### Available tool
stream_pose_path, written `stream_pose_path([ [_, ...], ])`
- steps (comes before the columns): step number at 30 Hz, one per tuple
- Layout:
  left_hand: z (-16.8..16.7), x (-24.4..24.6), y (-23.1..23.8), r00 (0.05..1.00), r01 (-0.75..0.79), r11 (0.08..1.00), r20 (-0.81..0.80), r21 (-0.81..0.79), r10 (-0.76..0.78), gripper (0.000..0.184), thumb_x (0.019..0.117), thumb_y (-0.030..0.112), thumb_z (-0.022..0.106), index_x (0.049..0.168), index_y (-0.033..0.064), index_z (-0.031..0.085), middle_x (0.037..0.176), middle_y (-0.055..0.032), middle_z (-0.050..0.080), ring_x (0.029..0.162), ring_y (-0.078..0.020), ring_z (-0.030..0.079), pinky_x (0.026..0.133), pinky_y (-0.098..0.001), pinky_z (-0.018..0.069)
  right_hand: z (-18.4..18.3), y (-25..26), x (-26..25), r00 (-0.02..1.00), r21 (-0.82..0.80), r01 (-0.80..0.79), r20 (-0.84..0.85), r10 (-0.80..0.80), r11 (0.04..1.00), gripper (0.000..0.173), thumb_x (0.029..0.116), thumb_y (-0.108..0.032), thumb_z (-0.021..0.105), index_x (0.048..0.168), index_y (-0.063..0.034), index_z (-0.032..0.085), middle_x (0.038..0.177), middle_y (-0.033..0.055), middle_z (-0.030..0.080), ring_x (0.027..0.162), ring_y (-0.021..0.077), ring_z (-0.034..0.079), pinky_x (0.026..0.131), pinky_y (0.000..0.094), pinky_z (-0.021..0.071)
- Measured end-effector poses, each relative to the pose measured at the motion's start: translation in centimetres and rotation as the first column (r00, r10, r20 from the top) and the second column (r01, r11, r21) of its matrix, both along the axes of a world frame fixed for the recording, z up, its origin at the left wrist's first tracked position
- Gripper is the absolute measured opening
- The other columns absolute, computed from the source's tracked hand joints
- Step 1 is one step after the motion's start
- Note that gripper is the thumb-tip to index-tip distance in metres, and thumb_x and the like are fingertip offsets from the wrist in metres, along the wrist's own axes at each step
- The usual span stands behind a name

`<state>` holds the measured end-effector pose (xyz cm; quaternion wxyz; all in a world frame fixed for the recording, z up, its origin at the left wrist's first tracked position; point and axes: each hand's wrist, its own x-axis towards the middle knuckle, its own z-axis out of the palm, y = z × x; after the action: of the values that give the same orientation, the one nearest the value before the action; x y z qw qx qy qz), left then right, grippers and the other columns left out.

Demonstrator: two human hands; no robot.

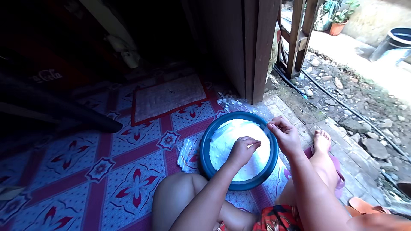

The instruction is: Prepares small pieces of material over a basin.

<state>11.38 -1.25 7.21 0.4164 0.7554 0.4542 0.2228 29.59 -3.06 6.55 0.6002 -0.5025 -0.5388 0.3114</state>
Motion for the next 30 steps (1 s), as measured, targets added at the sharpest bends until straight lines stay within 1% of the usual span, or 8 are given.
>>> stream_pose_path([
  [4,0.6,0.0,0.0,0.999,0.015,1.000,0.042,0.002,-0.015,0.024,0.1005,0.026,0.065,0.112,0.0093,0.078,0.120,-0.0072,0.072,0.120,-0.0180,0.062,0.108,-0.0358,0.0444,-0.1,0.1,0.0,0.999,0.012,-0.032,-0.040,0.032,0.999,0.010,0.0964,-0.012,0.067,0.090,-0.0064,0.072,0.095,0.0026,0.068,0.086,0.0103,0.066,0.076,0.0277,0.0580],
  [7,1.6,0.2,0.0,0.996,-0.016,1.000,0.091,0.005,0.016,0.021,0.0994,0.024,0.067,0.107,0.0084,0.079,0.113,-0.0066,0.073,0.115,-0.0151,0.064,0.105,-0.0342,0.0466,-0.2,0.1,-0.1,0.998,0.021,-0.044,-0.054,0.045,0.999,0.010,0.0966,-0.012,0.067,0.091,-0.0068,0.072,0.096,0.0023,0.068,0.087,0.0100,0.066,0.077,0.0277,0.0580],
  [14,2.9,0.5,0.2,0.987,-0.077,0.993,0.137,-0.093,0.089,0.021,0.0813,0.027,0.086,0.083,0.0094,0.074,0.090,0.0009,0.068,0.092,-0.0067,0.062,0.086,-0.0281,0.0489,-0.1,0.0,0.1,0.982,0.124,-0.026,-0.183,0.049,0.992,0.008,0.0957,-0.009,0.067,0.089,-0.0068,0.072,0.094,0.0017,0.067,0.084,0.0098,0.064,0.076,0.0279,0.0574],
  [16,3.0,0.3,0.3,0.991,0.015,0.995,0.134,-0.094,-0.002,0.020,0.0870,0.026,0.081,0.087,0.0076,0.074,0.094,-0.0008,0.069,0.095,-0.0062,0.062,0.088,-0.0274,0.0485,0.0,-0.1,0.0,0.978,0.158,-0.025,-0.201,0.057,0.987,0.009,0.0954,-0.008,0.067,0.088,-0.0065,0.072,0.093,0.0016,0.066,0.084,0.0095,0.064,0.076,0.0275,0.0573],
  [20,3.2,-0.2,0.2,0.970,0.210,0.977,0.130,-0.039,-0.203,0.019,0.0980,0.012,0.063,0.108,0.0028,0.076,0.115,-0.0087,0.072,0.115,-0.0105,0.063,0.103,-0.0288,0.0477,0.3,-0.4,-0.1,0.980,0.176,-0.058,-0.180,0.090,0.983,0.009,0.0966,-0.009,0.067,0.089,-0.0063,0.071,0.094,0.0014,0.066,0.084,0.0090,0.064,0.076,0.0273,0.0573],
  [24,4.2,0.4,-0.3,0.962,0.155,0.988,0.233,-0.025,-0.145,0.033,0.0919,0.018,0.072,0.120,0.0008,0.071,0.120,-0.0094,0.070,0.118,-0.0133,0.062,0.106,-0.0310,0.0467,0.7,-0.6,-0.4,0.986,0.174,-0.113,-0.100,0.132,0.978,0.010,0.0948,-0.011,0.069,0.085,-0.0070,0.071,0.091,0.0006,0.066,0.085,0.0082,0.064,0.075,0.0254,0.0570],
  [28,4.3,1.2,-0.2,0.943,-0.010,0.998,0.333,0.065,-0.012,0.018,0.0942,0.019,0.073,0.100,0.0027,0.078,0.105,-0.0063,0.073,0.106,-0.0077,0.066,0.099,-0.0251,0.0506,0.5,-0.5,-0.9,0.991,0.171,-0.132,-0.013,0.136,0.976,0.013,0.0947,-0.011,0.069,0.083,-0.0052,0.071,0.089,0.0020,0.066,0.082,0.0091,0.065,0.076,0.0267,0.0582],
  [30,4.0,1.3,0.1,0.953,-0.024,0.997,0.304,0.079,-0.002,0.017,0.0958,0.020,0.071,0.098,0.0050,0.080,0.104,-0.0053,0.074,0.105,-0.0077,0.066,0.099,-0.0255,0.0501,0.3,-0.3,-0.8,0.993,0.158,-0.117,0.005,0.118,0.981,0.013,0.0951,-0.012,0.069,0.084,-0.0053,0.071,0.090,0.0025,0.066,0.083,0.0095,0.065,0.076,0.0271,0.0583],
])
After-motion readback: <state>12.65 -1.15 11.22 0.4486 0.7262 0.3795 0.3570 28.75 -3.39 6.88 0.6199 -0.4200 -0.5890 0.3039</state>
